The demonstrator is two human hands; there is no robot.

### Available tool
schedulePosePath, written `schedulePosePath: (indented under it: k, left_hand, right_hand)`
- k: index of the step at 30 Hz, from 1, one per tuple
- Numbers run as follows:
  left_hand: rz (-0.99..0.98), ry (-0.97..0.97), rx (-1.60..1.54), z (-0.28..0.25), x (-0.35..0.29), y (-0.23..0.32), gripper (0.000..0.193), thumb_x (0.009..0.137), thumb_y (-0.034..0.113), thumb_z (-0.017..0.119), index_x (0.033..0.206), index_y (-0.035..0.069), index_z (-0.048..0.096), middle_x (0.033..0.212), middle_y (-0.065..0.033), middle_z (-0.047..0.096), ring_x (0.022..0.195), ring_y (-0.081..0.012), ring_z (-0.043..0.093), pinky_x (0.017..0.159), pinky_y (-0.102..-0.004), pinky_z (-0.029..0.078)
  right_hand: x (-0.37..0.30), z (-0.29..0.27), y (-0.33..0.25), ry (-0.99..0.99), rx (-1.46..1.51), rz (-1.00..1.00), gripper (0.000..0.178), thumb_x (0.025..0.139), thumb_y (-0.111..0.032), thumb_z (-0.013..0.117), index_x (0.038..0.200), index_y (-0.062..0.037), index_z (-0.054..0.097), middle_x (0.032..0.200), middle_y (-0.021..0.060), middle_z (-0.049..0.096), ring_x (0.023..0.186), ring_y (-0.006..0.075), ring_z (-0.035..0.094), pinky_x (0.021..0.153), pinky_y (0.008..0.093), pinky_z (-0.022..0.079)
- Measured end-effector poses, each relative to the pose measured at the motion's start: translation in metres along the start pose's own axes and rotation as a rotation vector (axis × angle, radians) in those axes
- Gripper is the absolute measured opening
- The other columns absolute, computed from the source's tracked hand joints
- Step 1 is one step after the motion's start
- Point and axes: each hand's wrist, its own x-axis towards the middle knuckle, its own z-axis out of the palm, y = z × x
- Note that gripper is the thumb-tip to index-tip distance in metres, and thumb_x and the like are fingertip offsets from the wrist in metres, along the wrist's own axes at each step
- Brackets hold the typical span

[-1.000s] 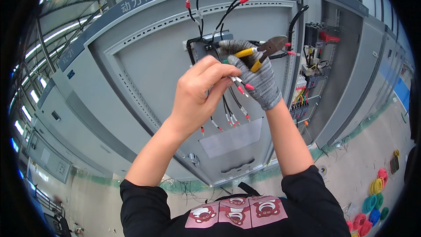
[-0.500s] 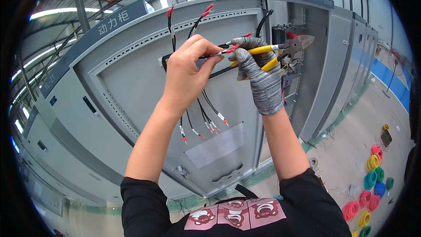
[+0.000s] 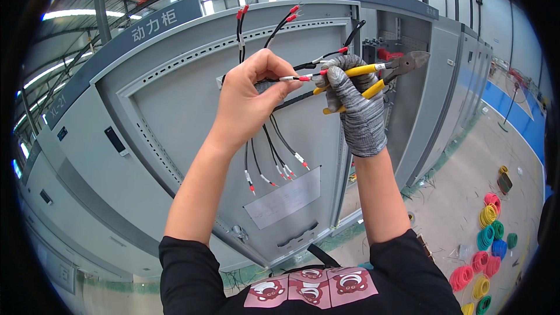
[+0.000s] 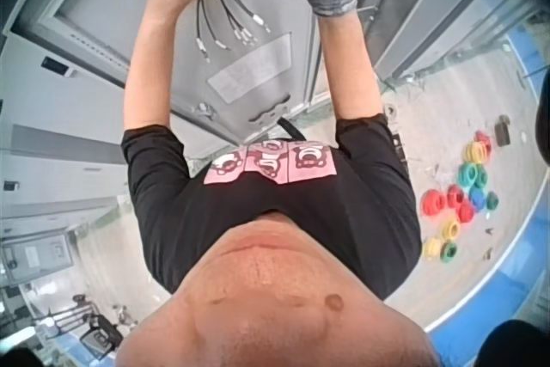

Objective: The person strips wire insulation with pliers and secures wires into a terminal block using a cordless screwdriver. The person works inside an open electrical cabinet, handling multiple black wires with red connectors.

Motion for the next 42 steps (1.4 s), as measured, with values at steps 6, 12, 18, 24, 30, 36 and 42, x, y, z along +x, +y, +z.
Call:
schedulePosePath:
  k: [6, 12, 18, 24, 30, 36, 42]
  left_hand:
    - [-0.032, -0.006, 0.022, -0.001, 0.0, 0.005, 0.011, 0.084, -0.002, 0.072, 0.093, 0.001, 0.066, 0.088, -0.0014, 0.063, 0.083, -0.0086, 0.06, 0.078, -0.0246, 0.049]
    - [-0.021, -0.096, 0.056, 0.005, 0.007, 0.002, 0.015, 0.087, 0.008, 0.072, 0.1, 0.001, 0.071, 0.088, 0.0011, 0.057, 0.08, -0.008, 0.054, 0.075, -0.0233, 0.045]
    - [-0.061, -0.074, 0.037, 0.013, 0.007, 0.005, 0.013, 0.088, 0.008, 0.069, 0.098, 0.001, 0.073, 0.087, -0.0016, 0.055, 0.079, -0.0105, 0.054, 0.075, -0.0245, 0.045]
    - [-0.013, -0.049, 0.024, 0.016, 0.001, 0.004, 0.011, 0.088, 0.008, 0.069, 0.095, 0.0, 0.071, 0.086, 0.002, 0.049, 0.078, -0.0072, 0.046, 0.07, -0.0239, 0.038]
    - [-0.025, -0.023, -0.007, 0.017, 0.003, 0.001, 0.011, 0.089, 0.008, 0.068, 0.096, -0.001, 0.07, 0.087, 0.0028, 0.048, 0.076, -0.0058, 0.044, 0.068, -0.022, 0.036]
    - [-0.062, -0.015, -0.052, 0.019, 0.001, 0.004, 0.011, 0.091, 0.007, 0.067, 0.096, -0.002, 0.07, 0.087, 0.0034, 0.047, 0.077, -0.0044, 0.044, 0.067, -0.021, 0.035]
    - [-0.091, 0.02, -0.103, 0.018, 0.003, 0.006, 0.013, 0.09, 0.008, 0.066, 0.096, -0.002, 0.069, 0.085, 0.0029, 0.048, 0.074, -0.0045, 0.046, 0.068, -0.0204, 0.038]
  right_hand:
    - [-0.002, 0.003, -0.001, 0.01, -0.007, 0.006, 0.014, 0.095, -0.014, 0.068, 0.106, -0.0058, 0.068, 0.086, 0.0052, 0.072, 0.07, 0.0074, 0.065, 0.051, 0.02, 0.048]
    - [-0.002, -0.004, -0.005, 0.005, -0.068, 0.0, 0.013, 0.096, -0.015, 0.067, 0.106, -0.0063, 0.067, 0.085, 0.0046, 0.071, 0.071, 0.0075, 0.065, 0.052, 0.0203, 0.049]
    - [-0.008, -0.004, -0.011, 0.006, -0.135, 0.114, 0.014, 0.098, -0.017, 0.065, 0.106, -0.0062, 0.063, 0.083, 0.0051, 0.07, 0.056, 0.0056, 0.058, 0.048, 0.0201, 0.047]
    - [-0.014, -0.017, -0.005, -0.189, -0.411, 0.333, 0.031, 0.099, -0.019, 0.062, 0.126, -0.0043, 0.056, 0.095, 0.0067, 0.069, 0.08, 0.0111, 0.068, 0.063, 0.0259, 0.055]
    - [-0.013, -0.01, -0.001, -0.246, -0.731, 0.18, 0.041, 0.094, -0.024, 0.064, 0.128, -0.0027, 0.054, 0.103, 0.0215, 0.068, 0.096, 0.037, 0.068, 0.086, 0.0437, 0.053]
    - [-0.018, -0.003, 0.0, -0.121, -1.0, -0.026, 0.037, 0.095, -0.025, 0.06, 0.122, -0.0006, 0.057, 0.096, 0.0242, 0.067, 0.092, 0.0414, 0.065, 0.082, 0.0466, 0.053]
    - [-0.007, -0.003, 0.008, -0.116, -1.127, -0.315, 0.035, 0.095, -0.026, 0.059, 0.118, 0.0011, 0.06, 0.091, 0.0257, 0.067, 0.087, 0.0433, 0.065, 0.078, 0.0478, 0.053]
